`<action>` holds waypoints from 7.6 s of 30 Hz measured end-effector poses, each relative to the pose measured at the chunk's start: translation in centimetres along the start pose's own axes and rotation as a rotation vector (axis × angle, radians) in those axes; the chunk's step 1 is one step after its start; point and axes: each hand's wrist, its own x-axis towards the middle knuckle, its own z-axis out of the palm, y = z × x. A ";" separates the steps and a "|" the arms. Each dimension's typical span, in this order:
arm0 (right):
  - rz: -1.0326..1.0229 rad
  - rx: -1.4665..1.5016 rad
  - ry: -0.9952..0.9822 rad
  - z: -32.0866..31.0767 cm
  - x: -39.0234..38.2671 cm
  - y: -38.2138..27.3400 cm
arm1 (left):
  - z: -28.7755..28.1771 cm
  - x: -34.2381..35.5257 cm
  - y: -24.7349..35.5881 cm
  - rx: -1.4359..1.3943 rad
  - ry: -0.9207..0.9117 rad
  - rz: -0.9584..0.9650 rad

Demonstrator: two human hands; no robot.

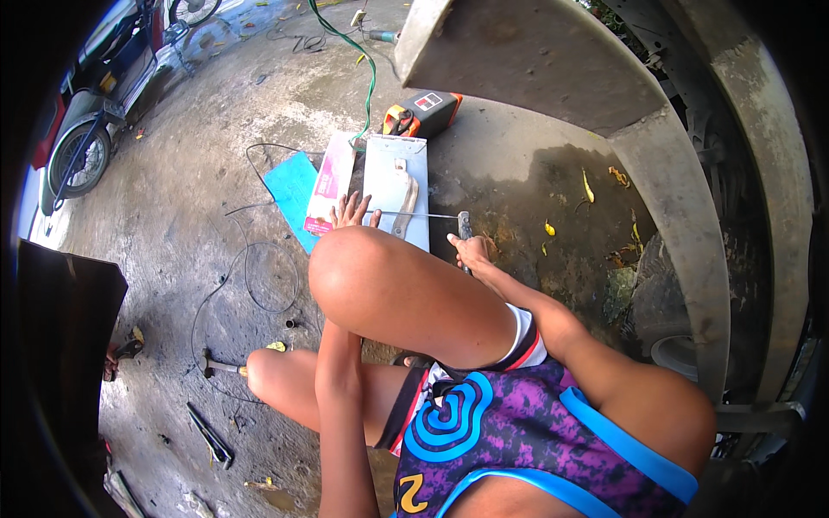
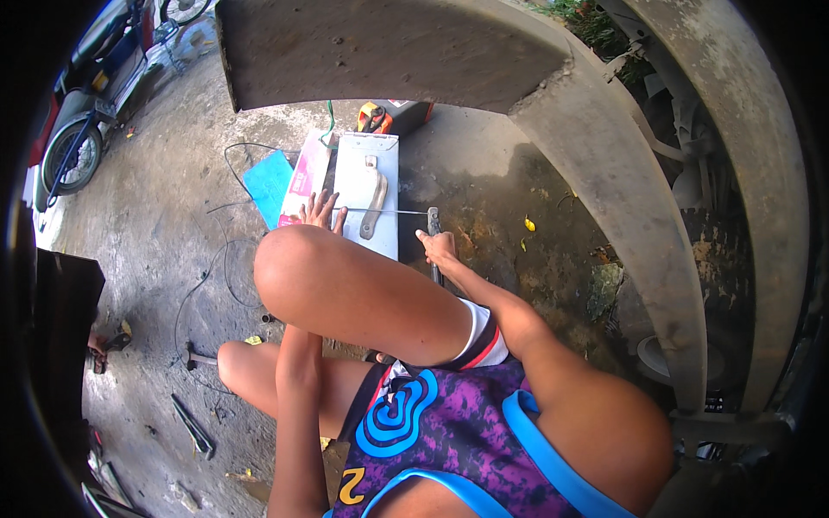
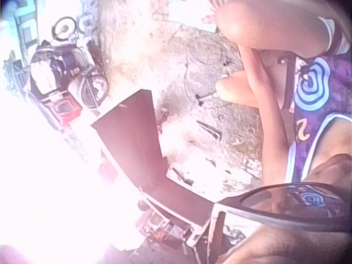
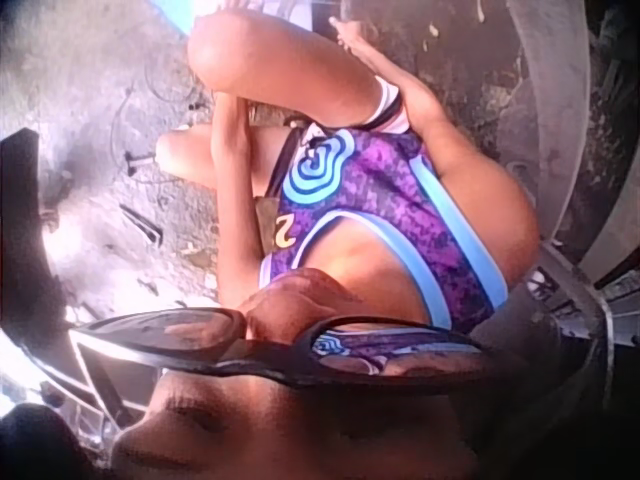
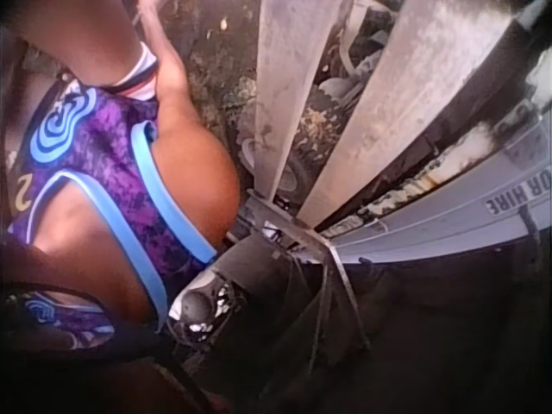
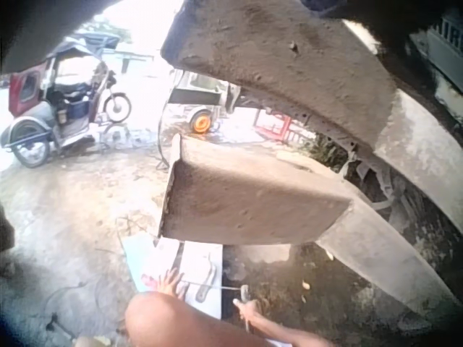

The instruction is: The person welds a metal frame using a welding torch, then uses a hammer to chip away slag from the weld. The person repeats the welding process on different sections of the frame.

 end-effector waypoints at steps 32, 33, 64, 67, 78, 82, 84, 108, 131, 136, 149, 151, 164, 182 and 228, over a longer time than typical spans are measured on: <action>0.040 0.029 0.037 0.3 0.5 1.2 | -1.5 -2.8 -5.5 -0.702 0.315 -0.719; 0.028 0.026 0.033 0.4 0.4 1.0 | -1.4 -2.4 -5.5 -0.704 0.324 -0.719; -0.007 -0.019 0.015 1.6 0.7 -0.1 | 0.0 -2.5 -7.3 -0.719 0.370 -0.752; -0.015 -0.016 0.002 1.9 1.0 -0.3 | 0.0 -2.4 -7.4 -0.716 0.373 -0.753; 0.016 0.000 0.010 1.5 1.0 -0.2 | -0.2 -2.4 -7.4 -0.712 0.386 -0.753; 0.047 0.032 0.042 0.9 0.1 -0.5 | -0.4 -2.8 -7.6 -0.712 0.394 -0.760; 0.006 0.046 0.014 0.5 -0.2 -0.7 | -0.4 -2.9 -7.6 -0.713 0.392 -0.763; 0.010 0.080 0.036 0.7 0.4 -2.6 | -0.9 -3.9 -7.5 -0.731 0.407 -0.771; -0.007 0.108 -0.085 1.3 0.9 -2.2 | -1.6 -3.9 -7.8 -0.749 0.461 -0.812; -0.041 0.318 -0.151 0.1 0.0 -1.7 | -2.0 -3.8 -8.5 -0.770 0.543 -0.855; -0.610 0.448 -0.729 2.1 -7.2 -13.3 | -12.0 -4.8 -16.5 -0.840 1.677 -1.140; -0.744 0.079 -0.685 3.5 -7.7 -16.3 | -16.0 -5.4 -15.3 -0.857 1.800 -1.134; -1.025 -0.544 -0.681 24.8 -13.9 -22.8 | -32.8 -18.8 -9.8 -1.243 2.074 -0.876; -0.645 0.309 -0.805 5.2 -16.5 -24.8 | -28.1 -23.1 -15.6 -1.478 1.973 -0.942; -1.360 -0.535 -1.117 30.2 -22.2 -29.2 | -30.6 -26.8 -6.2 -1.154 2.245 -0.878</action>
